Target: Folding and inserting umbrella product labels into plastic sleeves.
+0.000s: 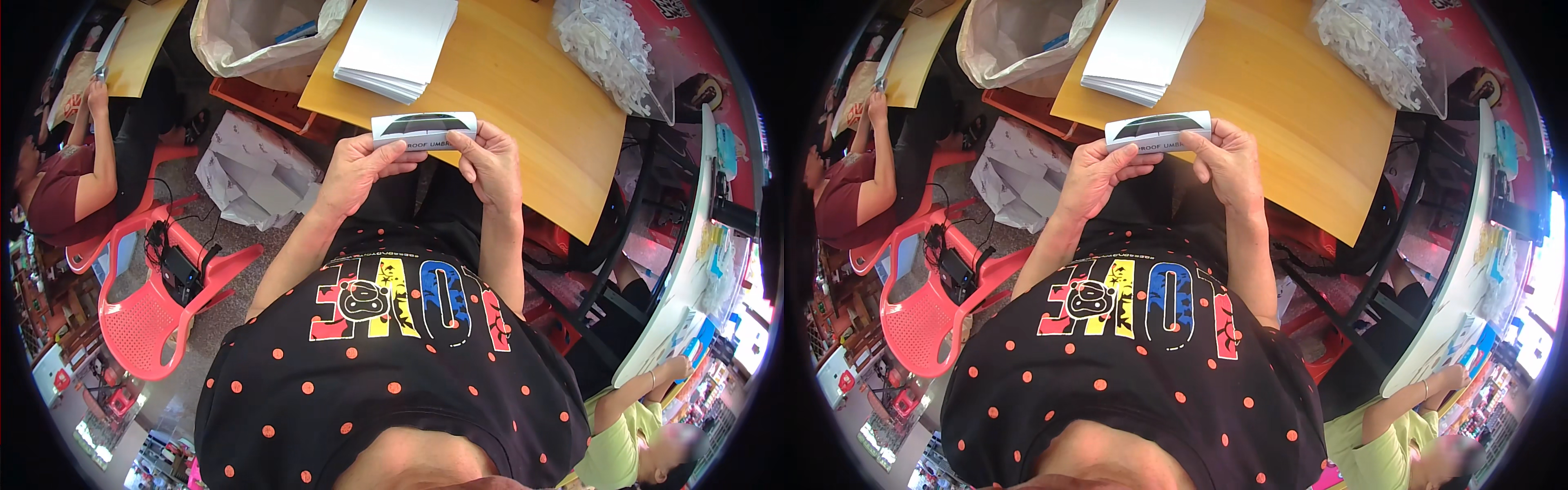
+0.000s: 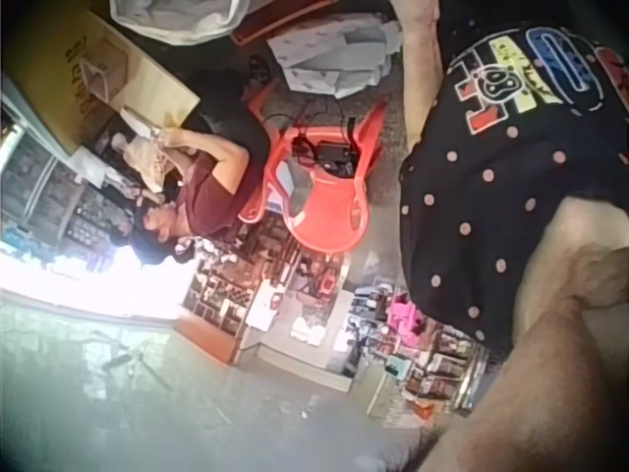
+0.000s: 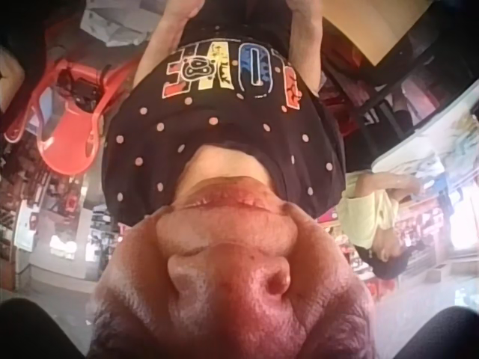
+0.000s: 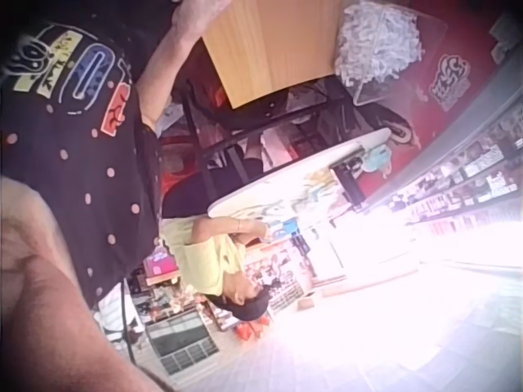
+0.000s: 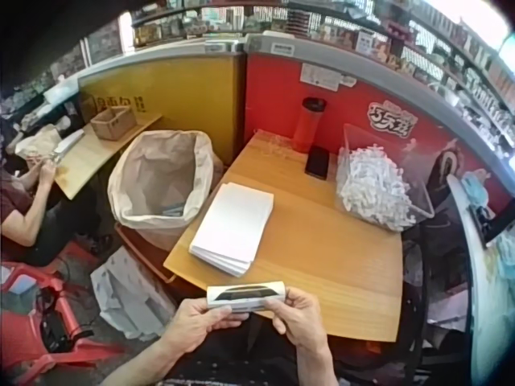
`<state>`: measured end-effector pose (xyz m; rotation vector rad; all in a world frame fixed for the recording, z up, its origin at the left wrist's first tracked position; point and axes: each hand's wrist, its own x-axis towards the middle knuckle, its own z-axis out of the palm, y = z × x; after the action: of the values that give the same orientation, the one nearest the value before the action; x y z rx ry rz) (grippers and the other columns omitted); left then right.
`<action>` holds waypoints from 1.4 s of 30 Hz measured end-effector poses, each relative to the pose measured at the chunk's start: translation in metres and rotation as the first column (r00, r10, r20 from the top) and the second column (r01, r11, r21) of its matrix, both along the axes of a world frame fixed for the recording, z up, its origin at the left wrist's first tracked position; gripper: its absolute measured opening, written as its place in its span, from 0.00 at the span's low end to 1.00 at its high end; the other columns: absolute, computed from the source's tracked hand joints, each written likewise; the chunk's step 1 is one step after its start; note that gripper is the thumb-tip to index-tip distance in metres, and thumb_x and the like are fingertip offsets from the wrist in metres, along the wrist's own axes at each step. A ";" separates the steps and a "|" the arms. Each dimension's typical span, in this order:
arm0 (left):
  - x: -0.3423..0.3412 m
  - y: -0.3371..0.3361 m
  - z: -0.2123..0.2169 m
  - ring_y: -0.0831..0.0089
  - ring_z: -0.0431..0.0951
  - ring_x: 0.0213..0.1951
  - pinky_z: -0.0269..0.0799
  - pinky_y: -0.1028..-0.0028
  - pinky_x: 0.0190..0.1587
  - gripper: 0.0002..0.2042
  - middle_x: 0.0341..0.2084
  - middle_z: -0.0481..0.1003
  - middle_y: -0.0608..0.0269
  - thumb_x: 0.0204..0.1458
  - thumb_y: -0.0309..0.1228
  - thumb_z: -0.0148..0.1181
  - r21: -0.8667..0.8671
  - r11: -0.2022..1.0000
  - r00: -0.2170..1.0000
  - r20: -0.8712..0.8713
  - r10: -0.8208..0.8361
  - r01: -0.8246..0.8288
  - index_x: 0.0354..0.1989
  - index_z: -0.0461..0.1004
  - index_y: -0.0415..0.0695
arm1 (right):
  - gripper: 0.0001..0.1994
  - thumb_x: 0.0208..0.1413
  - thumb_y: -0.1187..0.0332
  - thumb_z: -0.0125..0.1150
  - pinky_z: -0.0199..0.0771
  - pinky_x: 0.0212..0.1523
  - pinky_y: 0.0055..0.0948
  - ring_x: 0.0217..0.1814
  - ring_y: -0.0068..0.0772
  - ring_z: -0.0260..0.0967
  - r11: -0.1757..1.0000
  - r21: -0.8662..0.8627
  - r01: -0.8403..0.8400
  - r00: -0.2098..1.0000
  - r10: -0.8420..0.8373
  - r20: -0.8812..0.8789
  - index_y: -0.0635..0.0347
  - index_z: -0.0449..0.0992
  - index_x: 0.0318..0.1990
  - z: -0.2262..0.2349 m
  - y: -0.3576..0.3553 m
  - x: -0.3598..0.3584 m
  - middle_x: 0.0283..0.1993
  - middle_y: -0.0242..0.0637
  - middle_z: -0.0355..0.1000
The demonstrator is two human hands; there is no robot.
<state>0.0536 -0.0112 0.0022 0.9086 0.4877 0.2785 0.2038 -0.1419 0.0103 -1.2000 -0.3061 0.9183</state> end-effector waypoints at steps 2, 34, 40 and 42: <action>0.000 0.000 -0.001 0.65 0.80 0.41 0.78 0.72 0.45 0.11 0.39 0.77 0.50 0.58 0.26 0.53 0.024 1.000 1.000 -0.009 -0.011 0.011 0.45 0.74 0.32 | 0.06 0.52 0.76 0.61 0.51 0.12 0.12 0.13 0.11 0.55 1.000 -0.009 -0.006 1.000 0.006 0.003 0.71 0.74 0.37 0.001 0.000 0.000 0.26 0.35 0.74; 0.011 -0.008 0.025 0.71 0.80 0.37 0.77 0.74 0.41 0.10 0.33 0.79 0.53 0.56 0.21 0.53 0.625 0.758 0.980 0.056 0.192 -0.184 0.44 0.73 0.29 | 0.06 0.45 0.80 0.59 0.72 0.34 0.35 0.34 0.45 0.70 0.984 -0.178 0.020 0.053 0.177 0.983 0.63 0.70 0.32 0.024 0.001 0.020 0.33 0.41 0.70; 0.008 -0.010 0.026 0.70 0.80 0.39 0.76 0.74 0.44 0.11 0.35 0.78 0.53 0.57 0.21 0.52 0.776 0.618 0.981 0.008 0.194 -0.128 0.45 0.72 0.27 | 0.07 0.46 0.79 0.58 0.71 0.34 0.37 0.35 0.46 0.69 0.988 -0.154 0.020 0.073 0.152 0.986 0.62 0.70 0.34 0.017 0.009 0.017 0.35 0.43 0.69; 0.007 -0.010 0.030 0.71 0.80 0.38 0.77 0.75 0.42 0.10 0.35 0.79 0.53 0.56 0.21 0.53 0.820 0.561 0.980 -0.005 0.201 -0.111 0.44 0.73 0.29 | 0.08 0.46 0.80 0.59 0.71 0.35 0.37 0.35 0.46 0.70 0.983 -0.180 0.027 0.067 0.177 0.982 0.62 0.70 0.34 0.013 0.009 0.018 0.36 0.43 0.69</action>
<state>0.0603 -0.0211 0.0318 1.8181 0.5340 0.6639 0.2219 -0.1331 0.0233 -1.8601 -1.5075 -0.0520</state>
